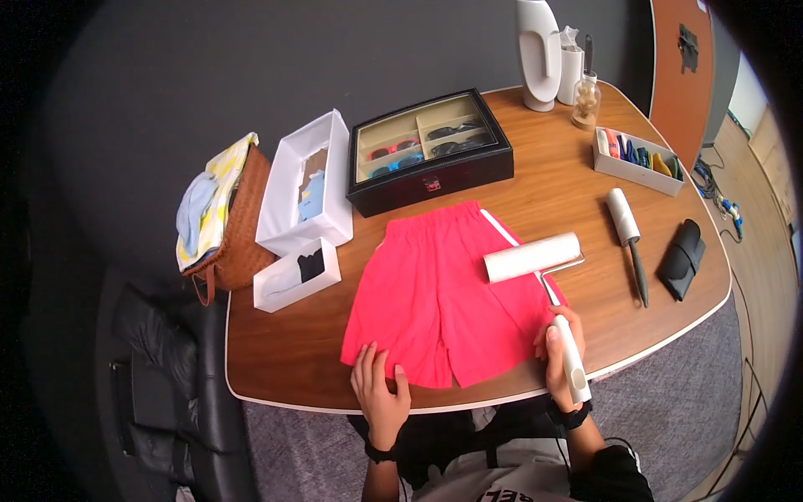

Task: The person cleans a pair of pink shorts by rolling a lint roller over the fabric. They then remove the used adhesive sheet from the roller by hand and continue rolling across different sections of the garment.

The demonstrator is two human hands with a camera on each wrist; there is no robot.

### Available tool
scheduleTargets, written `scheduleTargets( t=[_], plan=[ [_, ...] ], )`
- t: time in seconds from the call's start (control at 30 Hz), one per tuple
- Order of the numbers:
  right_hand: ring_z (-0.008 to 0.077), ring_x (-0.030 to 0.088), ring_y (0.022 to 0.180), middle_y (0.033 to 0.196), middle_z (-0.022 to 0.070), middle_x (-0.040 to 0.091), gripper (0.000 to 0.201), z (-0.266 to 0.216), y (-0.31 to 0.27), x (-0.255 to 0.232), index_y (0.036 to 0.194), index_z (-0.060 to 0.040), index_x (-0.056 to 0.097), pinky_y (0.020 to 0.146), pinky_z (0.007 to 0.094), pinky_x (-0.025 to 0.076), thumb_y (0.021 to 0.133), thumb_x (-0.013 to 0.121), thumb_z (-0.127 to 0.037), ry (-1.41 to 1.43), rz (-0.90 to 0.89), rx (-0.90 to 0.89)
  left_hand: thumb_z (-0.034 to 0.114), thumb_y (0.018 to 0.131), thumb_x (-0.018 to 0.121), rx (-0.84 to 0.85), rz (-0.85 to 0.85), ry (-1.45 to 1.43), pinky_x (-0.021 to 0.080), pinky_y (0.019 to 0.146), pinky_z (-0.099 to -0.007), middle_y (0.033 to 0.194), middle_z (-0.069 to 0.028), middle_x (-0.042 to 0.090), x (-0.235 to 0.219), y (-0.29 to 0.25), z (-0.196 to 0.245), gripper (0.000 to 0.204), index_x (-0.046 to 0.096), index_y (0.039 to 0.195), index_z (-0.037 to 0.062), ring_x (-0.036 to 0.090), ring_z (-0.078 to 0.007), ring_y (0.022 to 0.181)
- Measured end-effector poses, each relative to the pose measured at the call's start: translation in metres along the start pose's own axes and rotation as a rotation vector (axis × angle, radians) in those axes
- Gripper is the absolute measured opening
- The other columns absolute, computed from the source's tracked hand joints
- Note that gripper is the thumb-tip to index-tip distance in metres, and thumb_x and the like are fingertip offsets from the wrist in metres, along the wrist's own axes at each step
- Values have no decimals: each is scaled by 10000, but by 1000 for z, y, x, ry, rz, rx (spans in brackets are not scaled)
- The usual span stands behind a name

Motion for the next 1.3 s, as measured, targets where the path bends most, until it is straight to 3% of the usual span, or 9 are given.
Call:
scheduleTargets(
  t=[0.23, 0.43, 0.57, 0.63, 0.7, 0.9, 1.07, 1.17, 1.3],
  plan=[
    [89, 491, 660, 792, 35, 536, 440, -4, -34, -14, 1352, 13, 469, 598, 221, 385, 1051, 468, -308, -175, 149, -86, 184, 903, 619, 0, -1, 6, 356, 1089, -526, 1359, -197, 566, 1, 0, -1, 340, 621, 1176, -18, 486, -390, 1314],
    [127, 530, 487, 617, 50, 558, 491, -41, -59, -43, 1063, 57, 674, 493, 262, 401, 983, 524, -403, -663, 244, -453, 171, 898, 615, -15, -3, 9, 353, 1090, -524, 1353, -201, 566, 0, 0, 0, 329, 619, 1167, -18, 490, -390, 1307],
    [191, 580, 528, 623, 74, 584, 426, -39, -50, -44, 1006, 53, 702, 524, 309, 447, 953, 530, -333, -621, 192, -507, 165, 903, 608, -20, -10, 12, 349, 1091, -526, 1344, -201, 568, 0, 1, 2, 320, 610, 1164, -19, 488, -395, 1308],
    [262, 655, 634, 750, 150, 662, 316, -20, -29, -31, 1143, 14, 664, 613, 337, 518, 863, 717, -121, -578, 35, -150, 164, 910, 602, -4, -17, -3, 348, 1088, -527, 1345, -203, 567, 2, 0, 3, 319, 604, 1170, -21, 486, -397, 1310],
    [309, 703, 732, 837, 171, 691, 399, -24, -19, -17, 1173, 16, 645, 677, 341, 547, 830, 794, -122, -635, 88, -343, 160, 914, 598, -6, -7, 22, 350, 1084, -527, 1351, -203, 563, 1, 0, 2, 321, 597, 1178, -22, 486, -398, 1311],
    [334, 720, 856, 969, 200, 707, 411, -30, -22, -15, 1178, 0, 653, 736, 338, 552, 813, 805, -113, -580, 139, -393, 130, 926, 586, -1, -17, 3, 335, 1102, -517, 1378, -194, 554, 1, -3, 3, 309, 593, 1194, -23, 470, -395, 1328],
    [307, 684, 724, 868, 187, 681, 405, -29, -23, -14, 1196, -1, 667, 655, 335, 526, 818, 786, -85, -566, 143, -462, 155, 939, 569, 0, -23, 34, 345, 1086, -537, 1376, -203, 553, 3, -5, 1, 325, 588, 1209, -25, 477, -406, 1316],
    [314, 723, 810, 935, 196, 716, 372, -26, -26, -17, 1175, 11, 675, 720, 335, 540, 836, 769, -108, -579, 133, -381, 157, 939, 568, -1, -21, 25, 347, 1083, -538, 1375, -209, 552, 3, -4, 1, 322, 588, 1201, -28, 479, -408, 1313],
    [285, 637, 620, 758, 156, 655, 323, -29, -38, -29, 1111, -1, 690, 587, 334, 492, 797, 735, -58, -526, 199, -547, 161, 938, 568, 3, -12, 33, 351, 1077, -542, 1372, -219, 551, 2, -4, 2, 317, 586, 1190, -32, 483, -414, 1305]
  ],
)
Point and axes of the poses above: each hand's wrist, its own y-axis towards the middle knuckle, its own x-axis out of the palm, z = x × y, the point moved 7 cm from there along y, towards the middle knuckle
